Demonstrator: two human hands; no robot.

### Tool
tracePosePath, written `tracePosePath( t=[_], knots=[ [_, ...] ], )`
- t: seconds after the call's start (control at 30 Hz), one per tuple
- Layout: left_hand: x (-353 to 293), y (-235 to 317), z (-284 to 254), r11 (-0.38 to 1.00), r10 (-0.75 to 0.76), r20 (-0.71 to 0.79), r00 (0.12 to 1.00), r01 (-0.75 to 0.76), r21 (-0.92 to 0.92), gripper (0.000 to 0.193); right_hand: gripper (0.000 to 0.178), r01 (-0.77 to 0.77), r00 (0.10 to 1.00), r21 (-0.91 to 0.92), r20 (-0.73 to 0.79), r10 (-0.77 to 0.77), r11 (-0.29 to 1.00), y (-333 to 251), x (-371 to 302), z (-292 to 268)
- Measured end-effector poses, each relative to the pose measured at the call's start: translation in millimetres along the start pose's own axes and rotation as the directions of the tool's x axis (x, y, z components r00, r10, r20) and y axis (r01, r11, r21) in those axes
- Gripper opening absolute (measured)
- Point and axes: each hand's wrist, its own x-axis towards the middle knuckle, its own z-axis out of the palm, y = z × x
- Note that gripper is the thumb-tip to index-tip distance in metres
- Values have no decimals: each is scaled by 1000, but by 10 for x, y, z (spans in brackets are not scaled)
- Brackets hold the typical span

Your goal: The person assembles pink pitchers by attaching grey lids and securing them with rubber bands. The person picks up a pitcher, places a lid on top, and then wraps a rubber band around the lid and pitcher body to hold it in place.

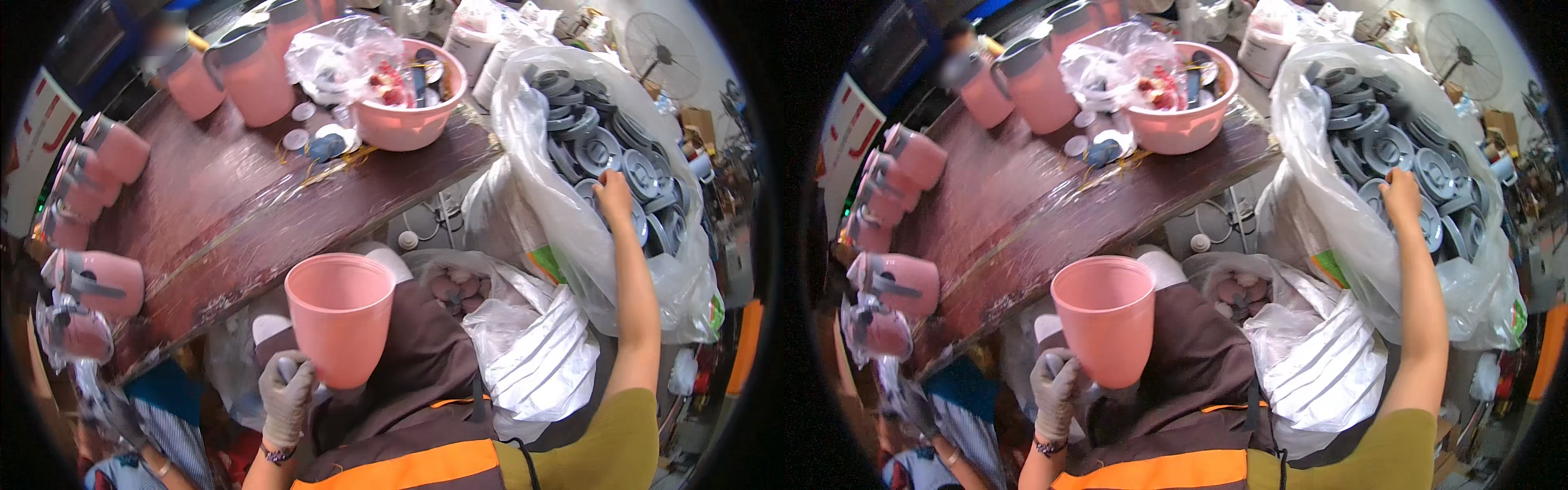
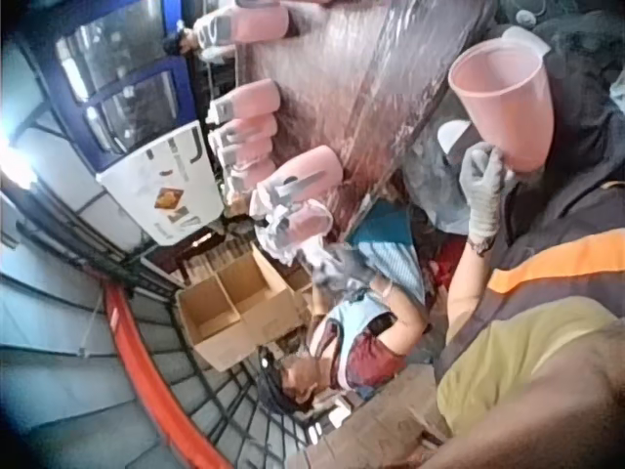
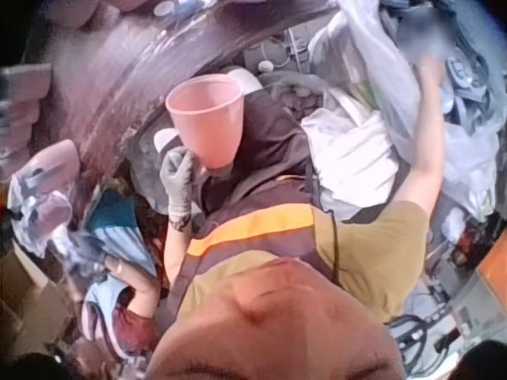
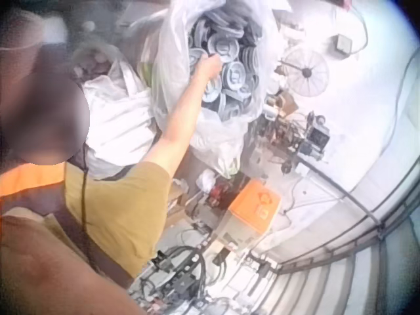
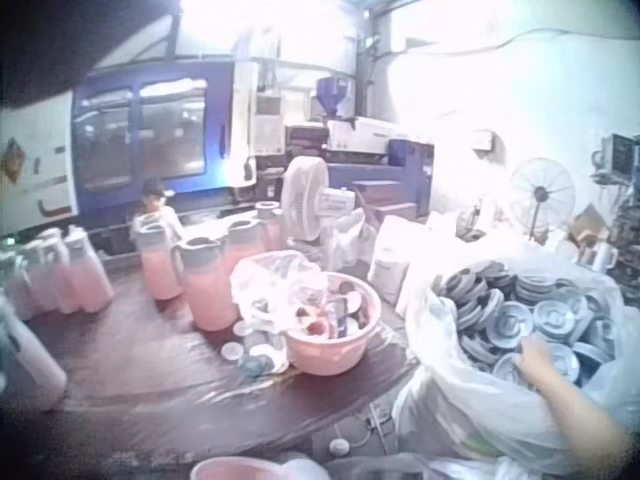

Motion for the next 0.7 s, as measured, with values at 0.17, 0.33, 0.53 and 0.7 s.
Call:
tracePosePath(
  t=[0.17,0.33,0.53,0.7],
  knots=[
    [-24,-91,-7,999,-1,55,999,4,-47,10,23,69,991,46,-119,-64,997,-54,-8,18],
    [-149,-375,-144,997,54,69,996,-50,-56,12,27,582,768,475,-588,-255,660,-1429,-710,-1158],
    [-329,-390,-140,978,192,184,964,-203,39,14,27,-69,630,927,327,-704,368,-2735,-1692,-934],
    [-414,-507,-211,982,151,176,973,-167,84,15,36,369,511,869,105,-853,328,-2820,-2213,-807]
  ],
)
